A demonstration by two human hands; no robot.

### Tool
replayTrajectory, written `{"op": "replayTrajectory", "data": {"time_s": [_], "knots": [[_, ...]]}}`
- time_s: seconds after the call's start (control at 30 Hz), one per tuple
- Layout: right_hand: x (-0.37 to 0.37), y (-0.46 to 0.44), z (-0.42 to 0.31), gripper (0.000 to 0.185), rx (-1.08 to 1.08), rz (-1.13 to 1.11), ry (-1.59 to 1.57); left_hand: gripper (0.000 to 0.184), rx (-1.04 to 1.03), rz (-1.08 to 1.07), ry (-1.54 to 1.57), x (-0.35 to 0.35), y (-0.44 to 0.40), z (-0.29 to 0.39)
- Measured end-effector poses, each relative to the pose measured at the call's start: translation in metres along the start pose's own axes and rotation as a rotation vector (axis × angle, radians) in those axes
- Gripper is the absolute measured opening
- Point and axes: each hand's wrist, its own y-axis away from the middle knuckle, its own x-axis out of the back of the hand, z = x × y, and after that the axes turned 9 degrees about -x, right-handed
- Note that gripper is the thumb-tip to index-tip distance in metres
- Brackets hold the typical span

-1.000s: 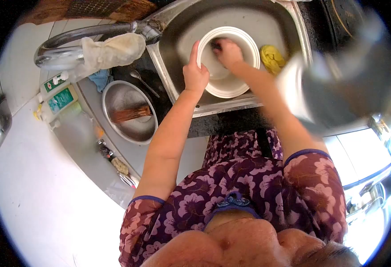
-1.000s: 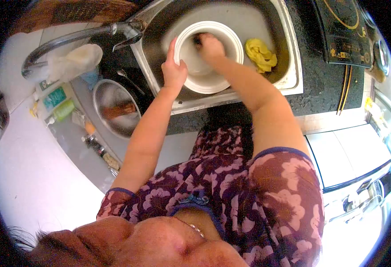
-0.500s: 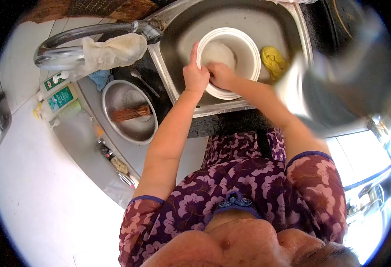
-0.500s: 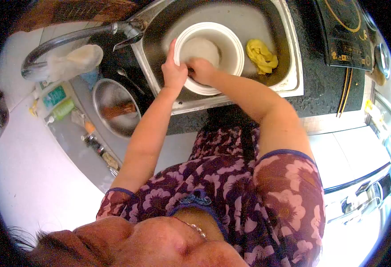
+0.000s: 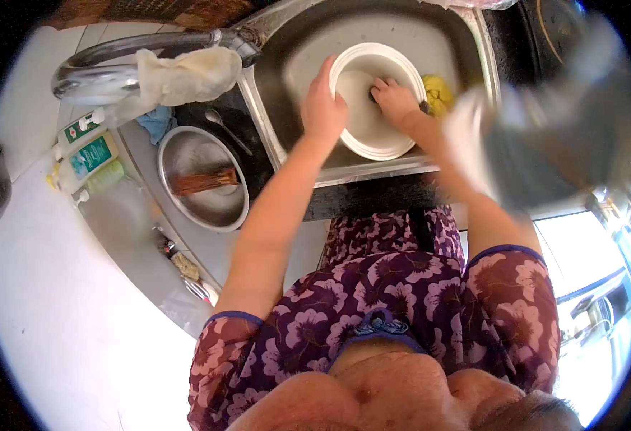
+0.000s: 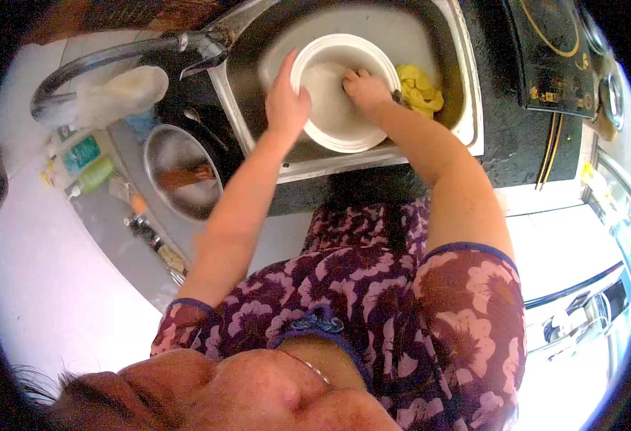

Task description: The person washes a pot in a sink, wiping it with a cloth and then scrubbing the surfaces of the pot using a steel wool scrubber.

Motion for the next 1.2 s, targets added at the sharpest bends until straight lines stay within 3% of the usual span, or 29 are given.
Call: {"op": "replayTrajectory", "data": {"time_s": [0.03, 0.07, 0.13, 0.23, 0.33, 0.4, 0.47, 0.5, 0.6, 0.67, 0.7, 0.77, 0.83, 0.87, 0.93, 1.03, 1.07, 1.1, 1.2], "knots": [[-0.002, 0.002, -0.003, 0.027, -0.027, -0.019, -0.026, 0.069, -0.043, 0.139, 0.104, -0.007, 0.020, 0.001], [-0.002, 0.004, -0.010, 0.027, -0.137, -0.092, -0.117, 0.070, 0.116, 0.184, 0.219, -0.016, 0.039, 0.005], [0.006, 0.009, -0.033, 0.027, -0.352, -0.242, -0.296, 0.073, 0.124, 0.372, 0.160, -0.033, 0.064, 0.006], [0.008, 0.019, -0.060, 0.026, -0.011, -0.551, -0.833, 0.071, 0.191, 0.481, 0.057, -0.044, 0.068, 0.002], [0.019, 0.023, -0.045, 0.023, 0.141, -0.539, -0.741, 0.069, 0.095, 0.297, 0.191, -0.020, 0.044, -0.014], [0.012, -0.003, -0.009, 0.036, 0.393, -0.406, -0.076, 0.068, 0.055, 0.166, 0.165, -0.006, 0.022, -0.018], [0.057, -0.058, 0.008, 0.042, 0.800, 0.109, 0.483, 0.068, 0.015, 0.036, 0.138, 0.001, -0.001, -0.019], [0.052, -0.077, 0.000, 0.034, 0.944, 0.126, 0.623, 0.068, -0.004, 0.030, 0.118, -0.001, -0.005, -0.024], [0.042, -0.086, 0.009, 0.026, 1.072, 0.360, 0.428, 0.066, -0.024, 0.013, 0.087, -0.001, -0.012, -0.029], [-0.002, -0.062, 0.027, 0.030, 0.621, 0.161, 0.312, 0.066, 0.012, -0.027, 0.093, 0.002, -0.013, -0.024], [-0.005, -0.028, 0.018, 0.031, 0.430, 0.092, 0.224, 0.066, 0.019, -0.020, 0.083, 0.000, -0.012, -0.024], [-0.005, 0.013, -0.028, 0.032, -0.072, -0.253, -0.124, 0.066, 0.038, 0.003, 0.070, -0.006, -0.013, -0.025], [0.015, 0.016, -0.064, 0.034, -0.162, -0.554, -0.808, 0.066, 0.002, 0.060, 0.098, -0.005, -0.009, -0.025], [0.009, 0.021, -0.082, 0.032, -0.339, -0.440, -1.259, 0.067, -0.020, 0.091, 0.110, -0.004, -0.008, -0.026], [-0.029, 0.018, -0.077, 0.034, -0.120, -0.333, -1.288, 0.067, 0.002, 0.083, 0.068, -0.006, -0.006, -0.033], [0.044, 0.002, -0.027, 0.033, 0.196, -0.455, -0.111, 0.067, 0.029, 0.058, 0.080, -0.005, -0.003, -0.038], [0.035, -0.018, -0.007, 0.044, 0.299, -0.283, 0.272, 0.067, 0.033, 0.048, 0.096, -0.004, -0.003, -0.040], [0.023, -0.042, 0.014, 0.040, 0.509, 0.043, 0.393, 0.065, 0.041, 0.024, 0.100, -0.003, -0.006, -0.042], [0.040, -0.060, 0.018, 0.036, 0.705, 0.274, 0.468, 0.060, 0.064, 0.006, 0.193, -0.005, -0.007, -0.062]]}}
